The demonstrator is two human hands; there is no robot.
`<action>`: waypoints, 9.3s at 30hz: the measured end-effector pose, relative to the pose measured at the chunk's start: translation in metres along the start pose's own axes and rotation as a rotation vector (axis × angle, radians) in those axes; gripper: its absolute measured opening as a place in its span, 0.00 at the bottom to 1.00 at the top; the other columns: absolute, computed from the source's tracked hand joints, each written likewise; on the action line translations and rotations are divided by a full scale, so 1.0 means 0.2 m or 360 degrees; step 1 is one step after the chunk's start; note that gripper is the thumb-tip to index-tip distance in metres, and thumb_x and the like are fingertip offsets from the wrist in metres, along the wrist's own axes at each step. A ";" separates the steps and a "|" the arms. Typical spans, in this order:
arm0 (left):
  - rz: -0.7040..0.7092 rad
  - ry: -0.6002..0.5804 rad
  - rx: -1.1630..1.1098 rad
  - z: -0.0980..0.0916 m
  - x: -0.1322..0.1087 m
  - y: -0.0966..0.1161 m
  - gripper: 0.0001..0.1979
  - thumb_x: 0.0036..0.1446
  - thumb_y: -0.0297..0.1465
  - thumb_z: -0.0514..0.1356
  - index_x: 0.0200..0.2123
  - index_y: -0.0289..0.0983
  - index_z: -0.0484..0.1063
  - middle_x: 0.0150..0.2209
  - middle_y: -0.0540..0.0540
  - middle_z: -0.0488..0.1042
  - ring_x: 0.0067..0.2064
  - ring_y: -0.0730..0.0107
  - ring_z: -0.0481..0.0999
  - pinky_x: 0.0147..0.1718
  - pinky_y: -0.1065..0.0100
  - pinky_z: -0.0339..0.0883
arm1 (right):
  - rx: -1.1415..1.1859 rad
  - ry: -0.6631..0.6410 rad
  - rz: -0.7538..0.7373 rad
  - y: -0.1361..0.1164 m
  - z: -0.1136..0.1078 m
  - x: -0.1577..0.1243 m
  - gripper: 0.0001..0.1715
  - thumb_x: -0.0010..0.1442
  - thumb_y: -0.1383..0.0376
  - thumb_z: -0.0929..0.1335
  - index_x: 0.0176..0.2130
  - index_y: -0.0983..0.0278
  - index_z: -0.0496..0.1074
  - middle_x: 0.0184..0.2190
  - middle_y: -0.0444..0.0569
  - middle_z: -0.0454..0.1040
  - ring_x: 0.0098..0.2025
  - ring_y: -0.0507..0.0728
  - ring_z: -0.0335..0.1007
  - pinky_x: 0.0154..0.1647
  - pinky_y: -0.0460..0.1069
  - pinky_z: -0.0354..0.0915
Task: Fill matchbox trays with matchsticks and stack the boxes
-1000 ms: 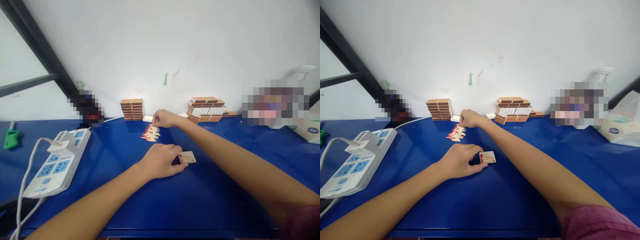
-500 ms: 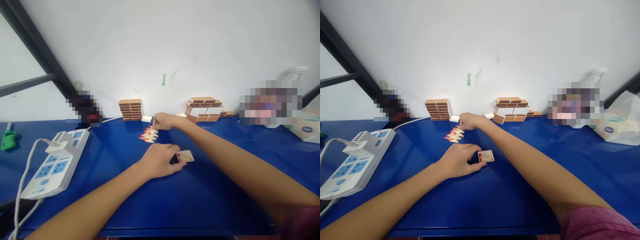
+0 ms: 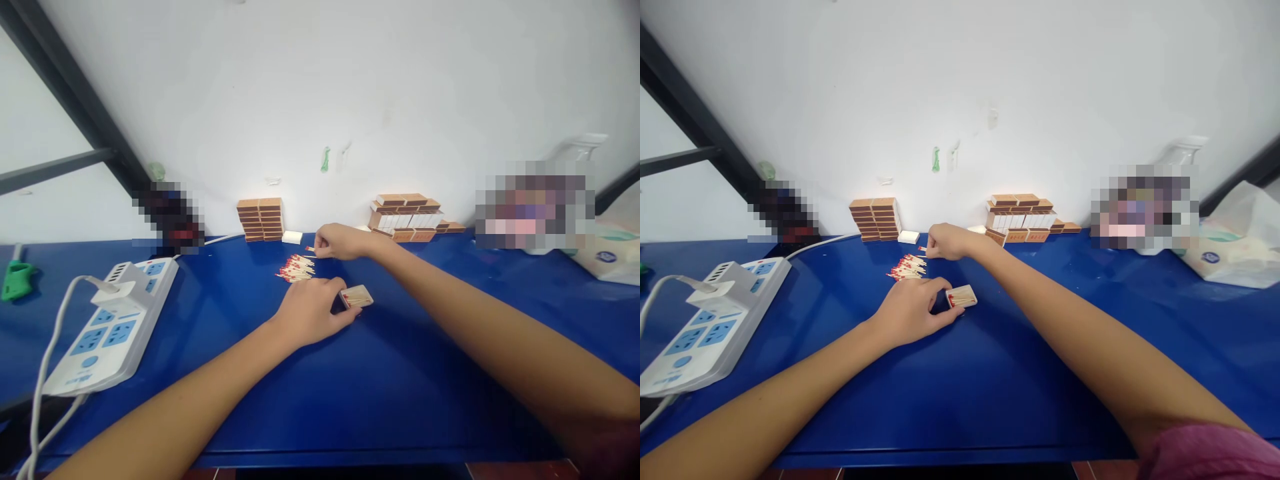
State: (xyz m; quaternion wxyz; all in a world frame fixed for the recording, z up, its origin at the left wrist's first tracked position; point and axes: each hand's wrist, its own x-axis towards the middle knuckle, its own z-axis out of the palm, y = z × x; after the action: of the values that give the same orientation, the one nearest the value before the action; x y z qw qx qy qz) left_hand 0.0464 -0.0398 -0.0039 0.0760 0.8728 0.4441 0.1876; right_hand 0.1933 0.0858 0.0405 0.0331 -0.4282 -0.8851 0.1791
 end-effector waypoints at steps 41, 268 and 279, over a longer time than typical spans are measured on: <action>0.0057 -0.0010 -0.0068 -0.02 0.02 -0.02 0.17 0.62 0.46 0.63 0.42 0.39 0.80 0.21 0.52 0.69 0.23 0.70 0.68 0.25 0.67 0.51 | 0.0262 0.0410 -0.0140 0.02 0.12 -0.57 0.09 0.65 0.61 0.70 0.37 0.63 0.78 0.33 0.48 0.75 0.34 0.53 0.68 0.35 0.48 0.61; -0.0064 -0.0122 -0.0254 -0.03 0.05 -0.09 0.19 0.61 0.49 0.64 0.45 0.40 0.79 0.22 0.53 0.69 0.25 0.71 0.66 0.26 0.67 0.52 | 0.0192 0.0340 -0.0177 0.07 0.16 -0.55 0.10 0.66 0.59 0.69 0.37 0.62 0.76 0.35 0.48 0.73 0.35 0.54 0.66 0.36 0.50 0.58; -0.0069 -0.0136 -0.0248 -0.04 0.05 -0.09 0.19 0.61 0.48 0.64 0.45 0.40 0.79 0.22 0.53 0.69 0.25 0.72 0.67 0.26 0.67 0.52 | 0.0182 0.0342 -0.0177 0.06 0.15 -0.56 0.12 0.67 0.58 0.68 0.37 0.63 0.76 0.34 0.48 0.73 0.34 0.54 0.65 0.35 0.49 0.57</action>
State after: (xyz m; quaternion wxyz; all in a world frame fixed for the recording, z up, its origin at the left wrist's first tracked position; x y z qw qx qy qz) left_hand 0.0362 -0.0214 0.0003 0.1667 0.8617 0.4432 0.1825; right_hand 0.2667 -0.0025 0.0189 0.1619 -0.3925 -0.8872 0.1803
